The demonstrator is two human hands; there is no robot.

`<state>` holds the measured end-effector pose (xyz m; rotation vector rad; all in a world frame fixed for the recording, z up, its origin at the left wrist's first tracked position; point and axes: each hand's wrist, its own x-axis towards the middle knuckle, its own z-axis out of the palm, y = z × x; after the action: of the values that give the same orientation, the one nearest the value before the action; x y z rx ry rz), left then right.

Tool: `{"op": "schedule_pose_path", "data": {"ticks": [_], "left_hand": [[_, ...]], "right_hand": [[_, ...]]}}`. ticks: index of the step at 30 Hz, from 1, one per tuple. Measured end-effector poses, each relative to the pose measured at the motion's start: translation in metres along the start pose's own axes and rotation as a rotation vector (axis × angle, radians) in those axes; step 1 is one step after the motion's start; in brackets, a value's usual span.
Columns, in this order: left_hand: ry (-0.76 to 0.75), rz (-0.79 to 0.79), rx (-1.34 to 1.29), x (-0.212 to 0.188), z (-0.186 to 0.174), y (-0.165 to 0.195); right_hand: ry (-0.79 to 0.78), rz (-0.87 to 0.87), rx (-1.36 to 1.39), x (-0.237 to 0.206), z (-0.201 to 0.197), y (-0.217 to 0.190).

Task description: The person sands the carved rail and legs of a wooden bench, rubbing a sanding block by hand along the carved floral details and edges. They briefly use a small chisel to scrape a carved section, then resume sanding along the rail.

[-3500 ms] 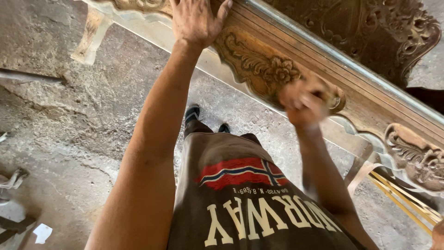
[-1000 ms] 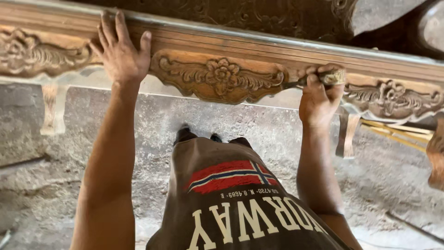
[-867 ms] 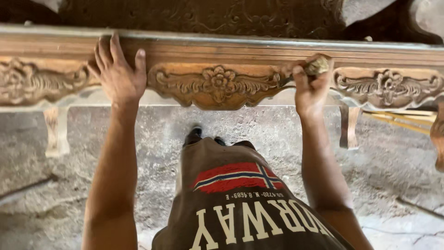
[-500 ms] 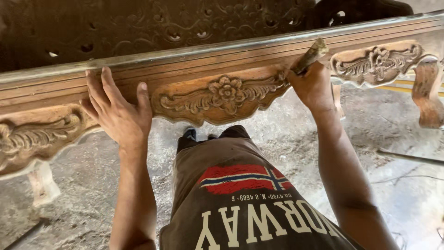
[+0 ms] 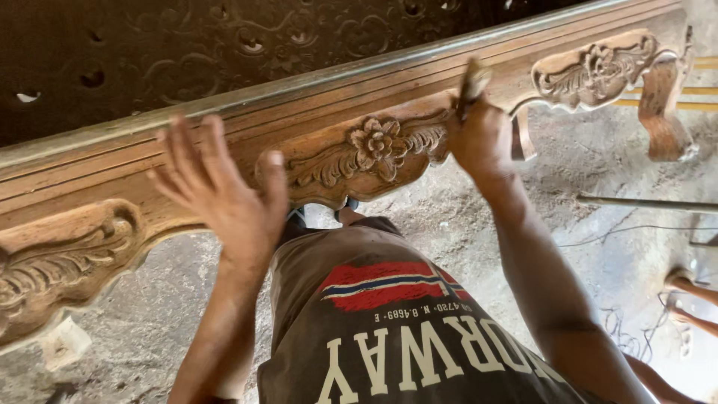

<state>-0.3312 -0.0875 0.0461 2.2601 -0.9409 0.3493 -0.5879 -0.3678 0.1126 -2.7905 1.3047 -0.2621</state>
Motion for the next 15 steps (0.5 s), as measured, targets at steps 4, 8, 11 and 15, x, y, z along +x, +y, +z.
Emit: {"op": "schedule_pose_path", "data": {"ticks": [4,8,11,15], "left_hand": [[-0.011,0.137,-0.129,0.001,0.024,0.041],[-0.121,0.151,-0.194,-0.002,0.022,0.046],[-0.157,0.153,-0.227,-0.001,0.014,0.042],[-0.167,0.200,-0.234,0.004,0.009,0.046]], "right_hand": [[-0.212,0.133,0.279,0.007,-0.007,0.002],[-0.195,0.171,0.117,0.016,-0.012,0.012],[-0.222,0.175,0.109,0.016,-0.007,0.014],[-0.123,0.231,0.219,0.013,0.002,0.020]]}}
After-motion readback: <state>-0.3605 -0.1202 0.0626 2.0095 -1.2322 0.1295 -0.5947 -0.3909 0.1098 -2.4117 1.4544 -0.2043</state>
